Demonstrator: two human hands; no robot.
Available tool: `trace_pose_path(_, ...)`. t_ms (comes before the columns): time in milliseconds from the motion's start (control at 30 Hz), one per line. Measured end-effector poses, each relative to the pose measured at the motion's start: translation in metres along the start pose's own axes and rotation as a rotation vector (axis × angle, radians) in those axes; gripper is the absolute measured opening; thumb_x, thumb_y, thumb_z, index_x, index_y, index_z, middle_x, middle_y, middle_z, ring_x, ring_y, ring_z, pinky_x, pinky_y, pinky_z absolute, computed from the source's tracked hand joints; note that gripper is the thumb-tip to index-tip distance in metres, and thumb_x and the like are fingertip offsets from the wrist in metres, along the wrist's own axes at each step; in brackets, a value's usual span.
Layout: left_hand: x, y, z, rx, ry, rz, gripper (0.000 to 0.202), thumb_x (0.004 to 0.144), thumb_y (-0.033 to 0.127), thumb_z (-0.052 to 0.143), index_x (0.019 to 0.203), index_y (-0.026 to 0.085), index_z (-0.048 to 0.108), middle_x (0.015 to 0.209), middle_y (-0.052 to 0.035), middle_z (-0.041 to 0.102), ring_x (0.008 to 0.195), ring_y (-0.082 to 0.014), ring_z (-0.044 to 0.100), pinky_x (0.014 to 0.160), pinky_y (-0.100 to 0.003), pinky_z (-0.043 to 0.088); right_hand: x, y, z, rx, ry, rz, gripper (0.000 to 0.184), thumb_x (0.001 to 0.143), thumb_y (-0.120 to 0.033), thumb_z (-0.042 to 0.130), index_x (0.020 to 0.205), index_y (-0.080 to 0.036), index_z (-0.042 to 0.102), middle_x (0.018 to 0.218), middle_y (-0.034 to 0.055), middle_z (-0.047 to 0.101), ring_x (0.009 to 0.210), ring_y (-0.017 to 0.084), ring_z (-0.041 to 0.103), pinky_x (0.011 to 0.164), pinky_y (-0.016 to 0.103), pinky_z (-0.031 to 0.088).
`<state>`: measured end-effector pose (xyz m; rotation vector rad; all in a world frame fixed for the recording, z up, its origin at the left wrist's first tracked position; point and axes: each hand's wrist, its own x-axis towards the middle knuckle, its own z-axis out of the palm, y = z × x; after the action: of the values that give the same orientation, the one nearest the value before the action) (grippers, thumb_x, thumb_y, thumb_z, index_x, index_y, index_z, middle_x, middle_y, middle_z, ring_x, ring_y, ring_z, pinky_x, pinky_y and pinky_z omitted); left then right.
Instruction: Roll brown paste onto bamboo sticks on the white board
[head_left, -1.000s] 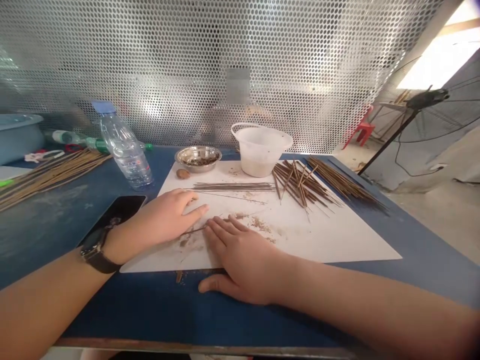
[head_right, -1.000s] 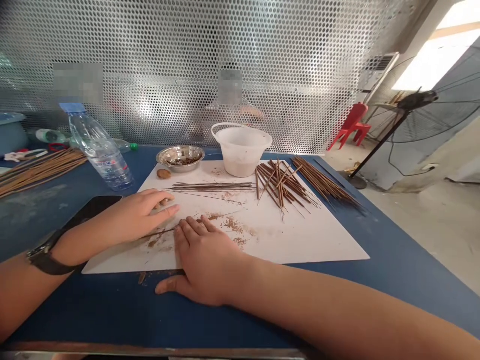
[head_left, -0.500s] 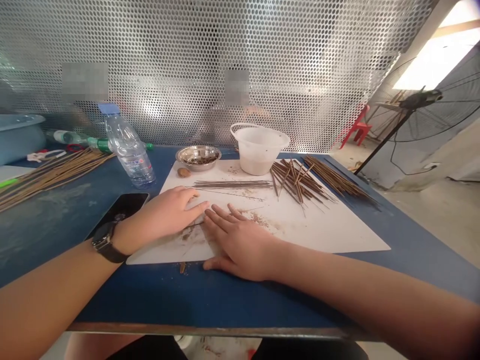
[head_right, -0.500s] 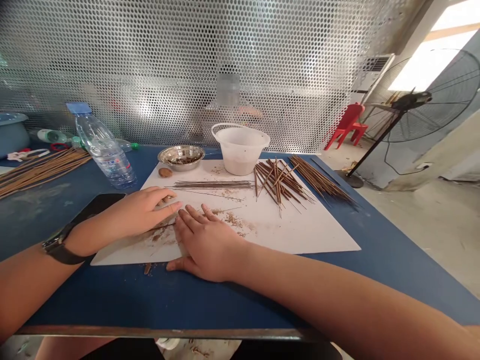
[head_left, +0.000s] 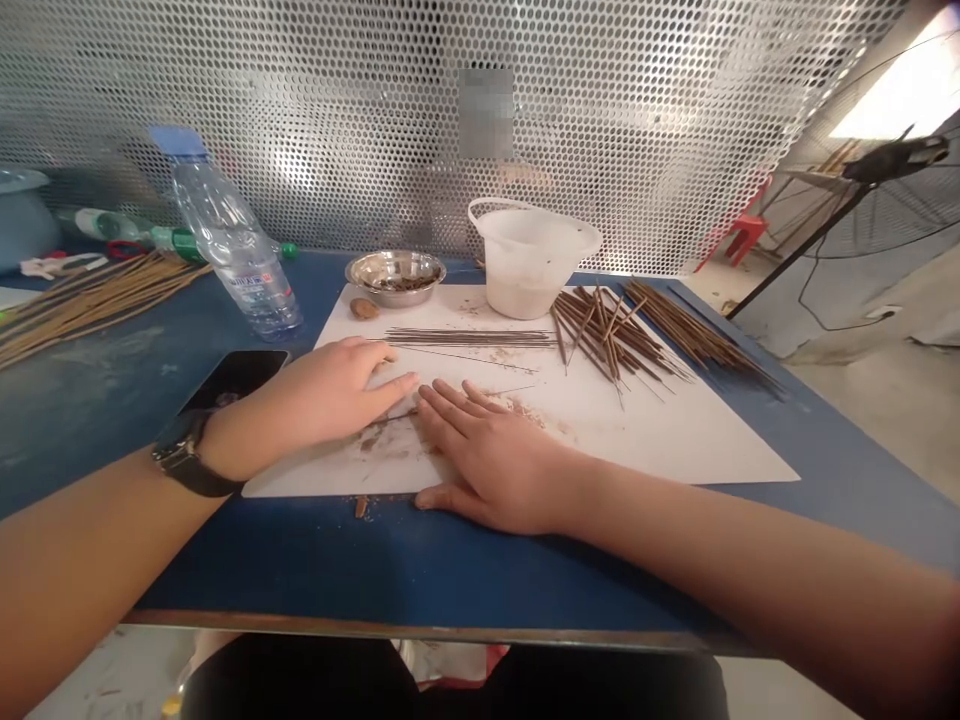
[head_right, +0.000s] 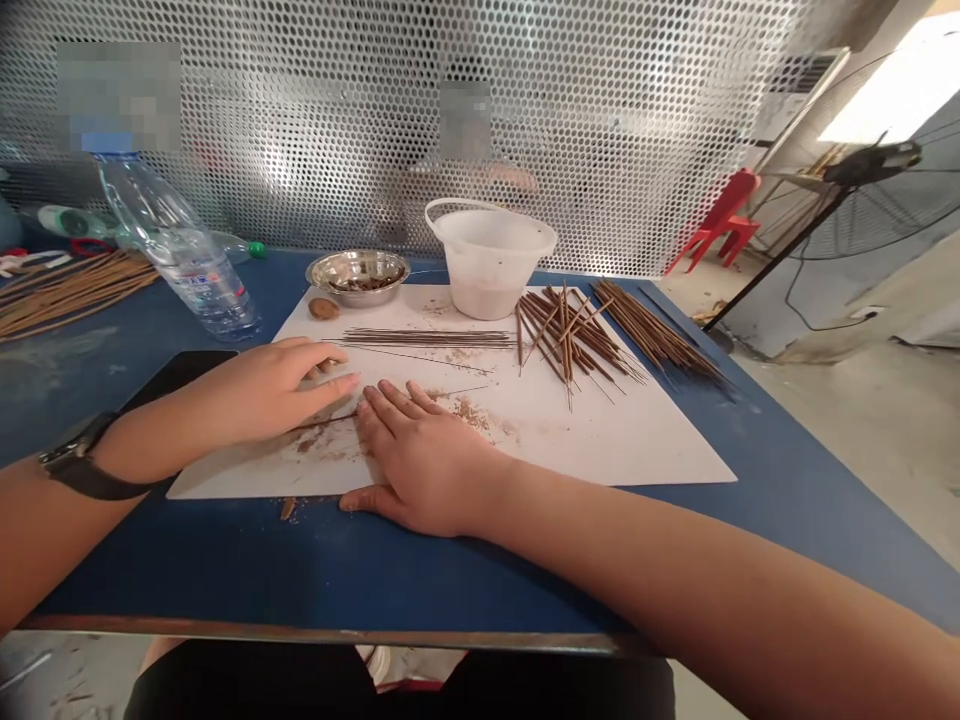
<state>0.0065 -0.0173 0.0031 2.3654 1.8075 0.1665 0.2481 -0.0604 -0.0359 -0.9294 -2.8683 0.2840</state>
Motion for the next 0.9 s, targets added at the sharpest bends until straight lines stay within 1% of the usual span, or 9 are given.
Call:
trace_pose_path(100,0.001,-0.001,0.002,0.001,0.008,-0.009,0.079,0.097,0.078,0.045,0.144,0.02,0.07,0.151,-0.0181,0.072,0.136,-0.0446,0.069,0.112,-0.055,0.054,-0.005,-0.007,-0.004,-0.011,-0.037,0.003,0.106,0.109,-0.076,0.05,0.172,0.008,0.036,0.179,0.0329,0.032,0.173,0.042,0.026,0.142,0.059,0.025)
trace_pose_path(233,0.0,0.0,0.003,0.024,0.01,-0.003,0.075,0.098,0.074,0.044,0.141,0.02,0.07,0.15,-0.0175,0.072,0.139,-0.043,0.067,0.116,-0.055,0.052,-0.01,-0.014,-0.006,-0.005,-0.026,0.008,0.105,0.109,-0.079,0.047,0.17,0.007,0.043,0.177,0.0328,0.037,0.171,0.043,0.033,0.141,0.058,0.028)
trace_pose_path(400,-0.005,0.002,0.005,0.047,0.008,0.054,0.072,0.101,0.071,0.044,0.144,0.019,0.068,0.155,-0.0181,0.068,0.145,-0.0426,0.062,0.118,-0.056,0.051,-0.002,-0.008,-0.002,-0.023,-0.021,0.012,0.109,0.109,-0.078,0.046,0.171,0.01,0.036,0.178,0.0343,0.032,0.171,0.045,0.029,0.141,0.062,0.026)
trace_pose_path(467,-0.007,0.002,0.006,0.071,0.024,0.083,0.066,0.103,0.066,0.043,0.141,0.018,0.069,0.151,-0.019,0.069,0.142,-0.043,0.064,0.116,-0.056,0.053,-0.004,-0.009,-0.002,-0.016,-0.022,0.006,0.11,0.109,-0.08,0.044,0.172,0.01,0.036,0.179,0.0337,0.031,0.172,0.045,0.028,0.141,0.062,0.026)
trace_pose_path(533,-0.008,0.003,0.007,0.114,0.076,0.132,0.057,0.106,0.057,0.043,0.135,0.017,0.072,0.146,-0.0199,0.07,0.137,-0.0431,0.066,0.113,-0.056,0.054,-0.009,-0.013,-0.003,-0.002,-0.023,0.007,0.112,0.108,-0.083,0.041,0.171,0.009,0.039,0.177,0.0336,0.033,0.171,0.044,0.031,0.141,0.061,0.027)
trace_pose_path(600,-0.008,0.005,0.008,0.168,0.139,0.198,0.049,0.108,0.047,0.042,0.131,0.016,0.073,0.141,-0.0203,0.071,0.132,-0.042,0.069,0.11,-0.055,0.055,-0.013,-0.017,-0.004,0.006,-0.032,0.008,0.113,0.107,-0.085,0.039,0.17,0.009,0.042,0.176,0.0336,0.035,0.17,0.044,0.034,0.14,0.06,0.029)
trace_pose_path(667,-0.007,0.008,0.009,0.213,0.165,0.253,0.045,0.11,0.039,0.04,0.13,0.016,0.074,0.136,-0.0199,0.072,0.125,-0.0397,0.07,0.105,-0.052,0.057,-0.012,-0.017,-0.004,0.003,-0.039,0.008,0.113,0.107,-0.086,0.037,0.171,0.008,0.041,0.177,0.0327,0.035,0.17,0.043,0.033,0.141,0.059,0.029)
trace_pose_path(800,0.004,0.011,0.011,0.254,0.097,0.279,0.04,0.111,0.031,0.038,0.116,0.017,0.076,0.123,-0.0171,0.073,0.112,-0.0339,0.072,0.092,-0.045,0.056,-0.001,-0.013,-0.002,-0.017,-0.045,0.02,0.113,0.109,-0.083,0.035,0.172,0.01,0.035,0.178,0.0328,0.031,0.173,0.042,0.026,0.142,0.059,0.024)
trace_pose_path(900,0.015,0.014,0.004,0.274,0.026,0.29,0.038,0.11,0.026,0.039,0.101,0.018,0.076,0.112,-0.0152,0.074,0.102,-0.0311,0.071,0.085,-0.043,0.054,-0.002,-0.015,-0.002,-0.014,-0.047,0.011,0.114,0.108,-0.085,0.034,0.172,0.009,0.037,0.178,0.0327,0.033,0.172,0.043,0.029,0.141,0.06,0.026)
